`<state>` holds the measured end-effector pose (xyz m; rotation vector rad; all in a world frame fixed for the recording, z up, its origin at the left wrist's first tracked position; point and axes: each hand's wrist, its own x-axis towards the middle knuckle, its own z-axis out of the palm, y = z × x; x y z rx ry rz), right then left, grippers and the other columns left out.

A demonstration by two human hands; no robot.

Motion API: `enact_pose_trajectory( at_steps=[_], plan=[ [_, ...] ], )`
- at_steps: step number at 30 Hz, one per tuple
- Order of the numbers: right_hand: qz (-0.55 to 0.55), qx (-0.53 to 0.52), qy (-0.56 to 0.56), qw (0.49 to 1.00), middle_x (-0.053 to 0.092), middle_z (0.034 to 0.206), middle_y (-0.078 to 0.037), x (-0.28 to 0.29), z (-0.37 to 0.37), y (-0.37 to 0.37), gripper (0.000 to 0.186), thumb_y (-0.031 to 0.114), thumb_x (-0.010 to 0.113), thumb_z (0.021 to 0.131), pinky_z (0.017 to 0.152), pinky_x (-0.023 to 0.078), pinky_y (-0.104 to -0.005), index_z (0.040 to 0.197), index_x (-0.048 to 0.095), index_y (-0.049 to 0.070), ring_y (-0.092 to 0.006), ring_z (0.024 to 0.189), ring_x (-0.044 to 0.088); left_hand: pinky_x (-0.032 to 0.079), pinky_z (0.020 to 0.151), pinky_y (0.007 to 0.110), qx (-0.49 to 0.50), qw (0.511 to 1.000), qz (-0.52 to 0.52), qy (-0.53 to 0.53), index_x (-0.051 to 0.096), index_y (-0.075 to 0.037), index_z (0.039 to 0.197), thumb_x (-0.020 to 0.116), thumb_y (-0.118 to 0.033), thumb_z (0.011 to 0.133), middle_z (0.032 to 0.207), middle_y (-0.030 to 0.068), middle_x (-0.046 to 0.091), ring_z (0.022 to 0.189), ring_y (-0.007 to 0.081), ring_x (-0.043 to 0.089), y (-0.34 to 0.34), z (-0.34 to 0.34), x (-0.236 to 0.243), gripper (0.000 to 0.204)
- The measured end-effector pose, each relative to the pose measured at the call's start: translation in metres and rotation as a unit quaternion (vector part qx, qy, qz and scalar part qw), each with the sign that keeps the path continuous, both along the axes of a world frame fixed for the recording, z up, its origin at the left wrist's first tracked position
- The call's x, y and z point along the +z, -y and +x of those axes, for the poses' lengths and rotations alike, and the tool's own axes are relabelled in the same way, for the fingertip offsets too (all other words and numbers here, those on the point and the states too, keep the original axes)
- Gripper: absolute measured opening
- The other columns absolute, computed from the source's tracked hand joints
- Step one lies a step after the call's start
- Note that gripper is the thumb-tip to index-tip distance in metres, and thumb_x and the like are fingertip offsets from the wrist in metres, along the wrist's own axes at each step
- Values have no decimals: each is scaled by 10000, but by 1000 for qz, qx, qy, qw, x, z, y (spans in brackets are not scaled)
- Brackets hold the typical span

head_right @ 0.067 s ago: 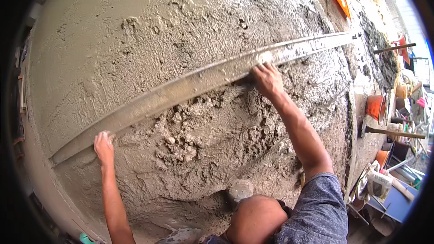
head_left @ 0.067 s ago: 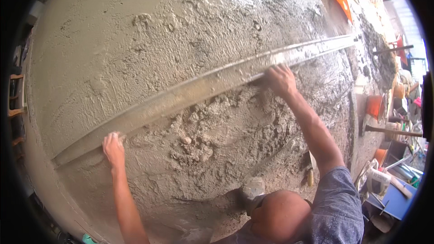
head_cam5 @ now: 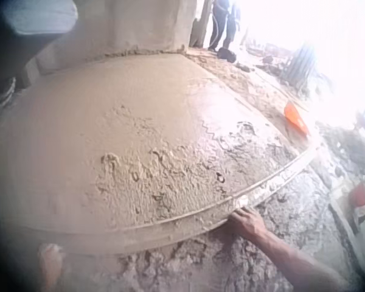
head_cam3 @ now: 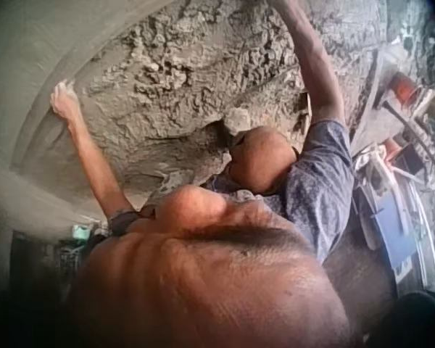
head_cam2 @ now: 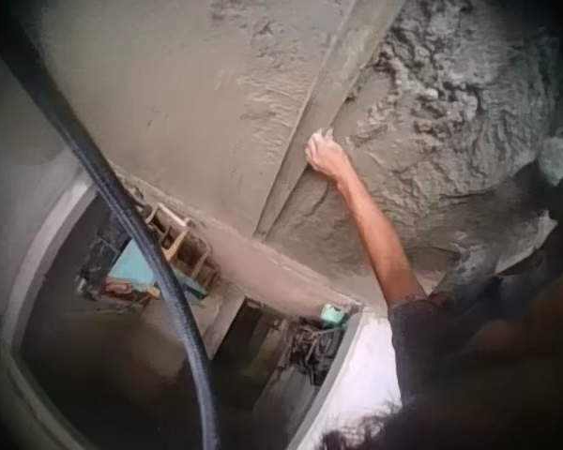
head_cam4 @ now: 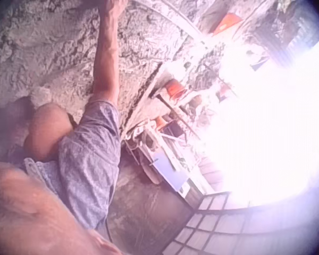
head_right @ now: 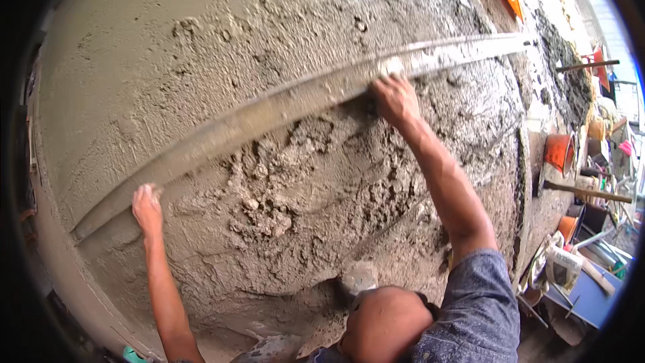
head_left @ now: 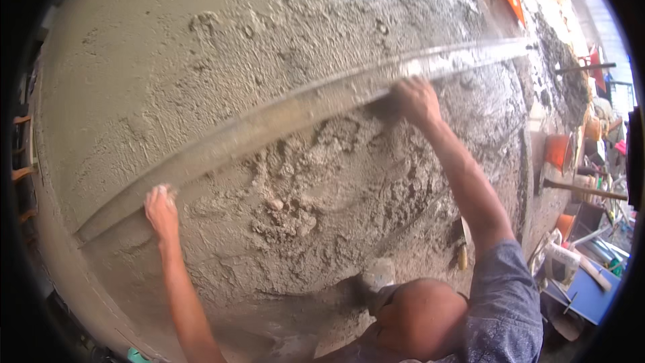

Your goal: The person uses a long straightedge to screed and level wet concrete on a floor. They repeatedly pull the straightedge across the surface to remove high spots and fill low areas, progressively smoothing the slab.

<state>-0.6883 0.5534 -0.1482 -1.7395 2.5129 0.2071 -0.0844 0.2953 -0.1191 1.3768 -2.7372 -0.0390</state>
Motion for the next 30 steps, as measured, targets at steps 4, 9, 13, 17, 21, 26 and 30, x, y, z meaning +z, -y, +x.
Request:
enact_pose_trajectory(
  at_steps=[4, 9, 13, 17, 21, 26, 30],
  plan=[
    [-82, 17, -45, 995, 690, 1095, -4, 10, -39, 98, 210, 11, 640, 906, 983, 498, -325, 1067, 639, 147, -169, 1011, 634, 509, 931, 457, 52, 997, -14, 55, 651, -26, 1182, 625, 20, 883, 1138, 153, 657, 1068, 354, 625, 101, -58, 2, 303],
    [-122, 23, -8, 992, 698, 983, -93, 19, -96, 206, 159, 55, 538, 922, 883, 537, -437, 1002, 660, 119, -313, 969, 669, 496, 905, 456, 60, 997, -38, 27, 646, -15, 1179, 596, -35, 918, 1143, 184, 658, 1071, 398, 620, 174, -103, -14, 266],
    [-23, -39, 24, 999, 708, 936, -68, 31, -93, 236, 216, 49, 492, 988, 656, 584, -357, 1085, 665, 134, -205, 784, 681, 495, 922, 458, 43, 998, -43, 6, 649, -7, 1172, 604, -83, 939, 1179, 186, 659, 1082, 398, 618, 195, -104, -12, 249],
    [-39, -9, -27, 999, 702, 1030, -98, 17, -93, 213, 176, 67, 499, 977, 838, 570, -397, 1049, 657, 101, -233, 970, 667, 493, 952, 451, 109, 993, 23, 23, 632, -4, 1193, 636, -71, 912, 1203, 159, 644, 1111, 364, 599, 150, -82, -25, 289],
    [-75, 34, 46, 996, 702, 1078, -123, 27, -58, 110, 159, 79, 530, 920, 1062, 450, -414, 1038, 636, 70, -296, 1132, 634, 487, 946, 452, 64, 996, 1, 59, 642, -14, 1177, 646, -77, 905, 1153, 159, 649, 1090, 364, 598, 62, -60, 2, 279],
    [-16, -16, 67, 997, 688, 1133, -98, 35, -2, -18, 227, 89, 526, 926, 1094, 427, -415, 1123, 638, 99, -261, 1165, 623, 480, 899, 463, 22, 999, 23, 25, 637, -24, 1169, 631, -95, 905, 1124, 158, 645, 1062, 381, 590, -28, -4, -14, 273],
    [30, -34, 67, 997, 677, 1172, -65, 41, 26, -87, 226, 167, 643, 900, 1070, 432, -391, 1119, 629, 112, -250, 1168, 610, 487, 886, 460, 20, 998, 57, 21, 650, -39, 1146, 627, -112, 920, 1123, 149, 652, 1047, 381, 595, -88, 9, 1, 239]
  ],
)
